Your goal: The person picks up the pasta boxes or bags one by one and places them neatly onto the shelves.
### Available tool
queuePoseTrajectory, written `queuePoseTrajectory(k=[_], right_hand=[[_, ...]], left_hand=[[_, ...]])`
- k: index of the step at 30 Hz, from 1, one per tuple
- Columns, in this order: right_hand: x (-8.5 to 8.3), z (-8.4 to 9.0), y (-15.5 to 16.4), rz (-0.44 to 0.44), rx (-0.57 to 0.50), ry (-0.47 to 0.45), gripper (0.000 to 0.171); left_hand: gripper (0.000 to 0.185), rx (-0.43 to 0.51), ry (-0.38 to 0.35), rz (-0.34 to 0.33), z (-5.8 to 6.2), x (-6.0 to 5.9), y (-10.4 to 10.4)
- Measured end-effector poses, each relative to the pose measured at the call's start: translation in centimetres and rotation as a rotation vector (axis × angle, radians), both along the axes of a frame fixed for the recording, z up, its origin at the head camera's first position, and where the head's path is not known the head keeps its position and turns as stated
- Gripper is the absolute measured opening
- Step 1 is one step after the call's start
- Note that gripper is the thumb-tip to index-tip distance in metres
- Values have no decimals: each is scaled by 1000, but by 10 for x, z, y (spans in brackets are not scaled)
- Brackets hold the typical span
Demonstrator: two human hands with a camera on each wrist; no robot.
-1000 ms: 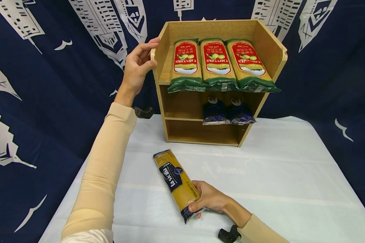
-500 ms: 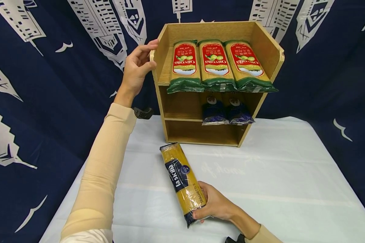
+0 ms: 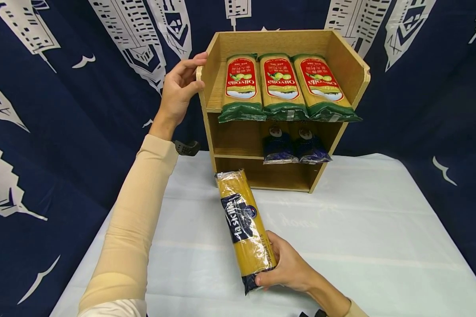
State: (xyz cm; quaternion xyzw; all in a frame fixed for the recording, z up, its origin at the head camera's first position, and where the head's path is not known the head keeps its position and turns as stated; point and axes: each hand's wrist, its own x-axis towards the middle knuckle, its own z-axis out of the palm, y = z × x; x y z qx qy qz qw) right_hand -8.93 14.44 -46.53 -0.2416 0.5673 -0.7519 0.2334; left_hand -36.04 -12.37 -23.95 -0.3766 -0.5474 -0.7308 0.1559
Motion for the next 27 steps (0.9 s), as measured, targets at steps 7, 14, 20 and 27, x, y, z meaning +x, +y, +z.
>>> queuePoseTrajectory(k=[7, 14, 20, 27], right_hand=[[-5, 18, 2, -28, -32, 60, 75], [-19, 33, 2, -68, -15, 118, 77], [-34, 52, 0, -84, -47, 129, 73], [-55, 66, -8, -131, -70, 85, 73]], left_hand=[[37, -2, 8, 1, 1, 1, 0], [37, -2, 17, -1, 0, 1, 1], [38, 2, 37, 1, 0, -1, 0], [38, -6, 25, 5, -1, -1, 0]])
